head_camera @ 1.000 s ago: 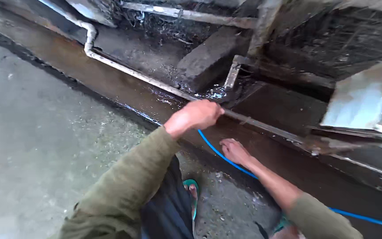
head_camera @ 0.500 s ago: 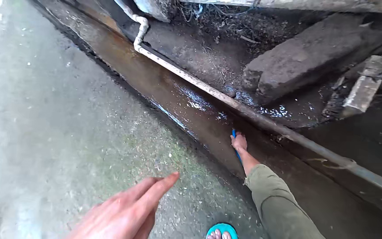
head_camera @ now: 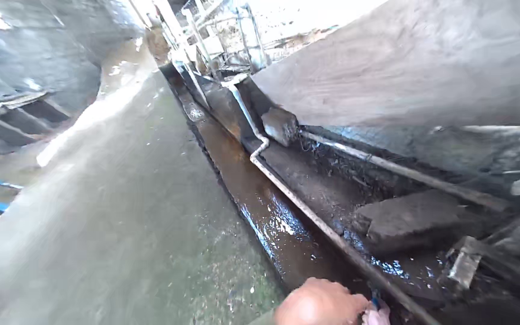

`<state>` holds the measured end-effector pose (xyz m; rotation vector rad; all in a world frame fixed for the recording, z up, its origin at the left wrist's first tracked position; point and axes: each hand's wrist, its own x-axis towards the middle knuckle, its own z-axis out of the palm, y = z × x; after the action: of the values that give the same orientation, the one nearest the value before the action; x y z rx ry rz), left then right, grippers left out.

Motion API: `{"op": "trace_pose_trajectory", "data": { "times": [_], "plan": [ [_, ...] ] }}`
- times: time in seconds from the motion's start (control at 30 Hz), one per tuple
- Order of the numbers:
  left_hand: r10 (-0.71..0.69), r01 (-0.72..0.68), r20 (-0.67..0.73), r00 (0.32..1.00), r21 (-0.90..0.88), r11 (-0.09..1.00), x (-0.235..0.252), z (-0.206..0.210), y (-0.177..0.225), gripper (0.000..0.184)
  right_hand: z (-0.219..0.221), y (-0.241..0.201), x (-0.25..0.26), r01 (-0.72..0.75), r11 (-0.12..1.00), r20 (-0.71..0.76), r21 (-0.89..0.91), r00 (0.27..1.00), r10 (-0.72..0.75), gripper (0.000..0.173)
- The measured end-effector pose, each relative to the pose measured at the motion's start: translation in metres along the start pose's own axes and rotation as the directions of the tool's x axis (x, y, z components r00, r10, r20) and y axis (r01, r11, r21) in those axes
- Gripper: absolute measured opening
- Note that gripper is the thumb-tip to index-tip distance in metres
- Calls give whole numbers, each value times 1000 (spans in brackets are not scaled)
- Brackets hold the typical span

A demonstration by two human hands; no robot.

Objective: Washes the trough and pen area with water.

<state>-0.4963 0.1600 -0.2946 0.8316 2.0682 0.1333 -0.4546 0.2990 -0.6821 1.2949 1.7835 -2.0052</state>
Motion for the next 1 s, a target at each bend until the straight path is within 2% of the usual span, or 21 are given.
{"op": "trace_pose_trajectory", "data": {
  "times": [0.1, 0.17, 0.2, 0.23, 0.3, 0.37, 0.43, 0.5, 0.53, 0.6, 0.67, 0.8, 1.0],
  "plan": [
    [126, -129, 58, 990, 47, 991, 35, -11, 33, 39, -49, -14, -10, -74, 984, -81, 165, 993, 89, 31],
    [192, -198, 83, 978, 73, 977, 56, -13, 51, 35, -76, -15, -20, -20, 981, -106, 192, 993, 41, 27],
    [237, -247, 105, 966, 88, 965, 68, -12, 61, 32, -90, -15, -32, 15, 984, -154, 176, 988, 13, 32],
    [303, -316, 130, 944, 98, 944, 78, -10, 72, 29, -100, -22, -52, 21, 993, -241, 120, 971, 8, 33],
    [430, -464, 239, 871, 104, 880, 94, 0, 94, 27, -116, -52, -98, -111, 989, -349, 95, 927, 137, 38],
    [471, -566, 440, 765, 110, 817, 109, 18, 123, 31, -138, -52, -119, -239, 944, -441, 225, 839, 318, 37],
    [437, -624, 585, 683, 157, 765, 123, 28, 150, 35, -151, -27, -108, -81, 915, -470, 396, 837, 278, 38],
    [426, -678, 664, 615, 169, 716, 128, 43, 169, 36, -149, 27, -108, 231, 862, -518, 451, 855, 42, 43],
    [421, -696, 691, 588, 167, 699, 129, 50, 179, 34, -147, 41, -118, 340, 814, -524, 471, 850, -52, 44],
    [394, -716, 737, 549, 173, 676, 132, 62, 198, 33, -146, 2, -163, 197, 761, -487, 618, 856, 174, 40],
    [351, -718, 768, 536, 197, 667, 138, 70, 212, 33, -151, -14, -190, 111, 762, -496, 638, 816, 296, 40],
    [232, -687, 781, 580, 315, 655, 150, 88, 228, 30, -172, 22, -188, 166, 684, -534, 711, 760, 370, 33],
    [177, -668, 773, 609, 381, 639, 154, 110, 256, 31, -216, 59, -208, 377, 345, -508, 860, 698, 504, 22]
  ]
}}
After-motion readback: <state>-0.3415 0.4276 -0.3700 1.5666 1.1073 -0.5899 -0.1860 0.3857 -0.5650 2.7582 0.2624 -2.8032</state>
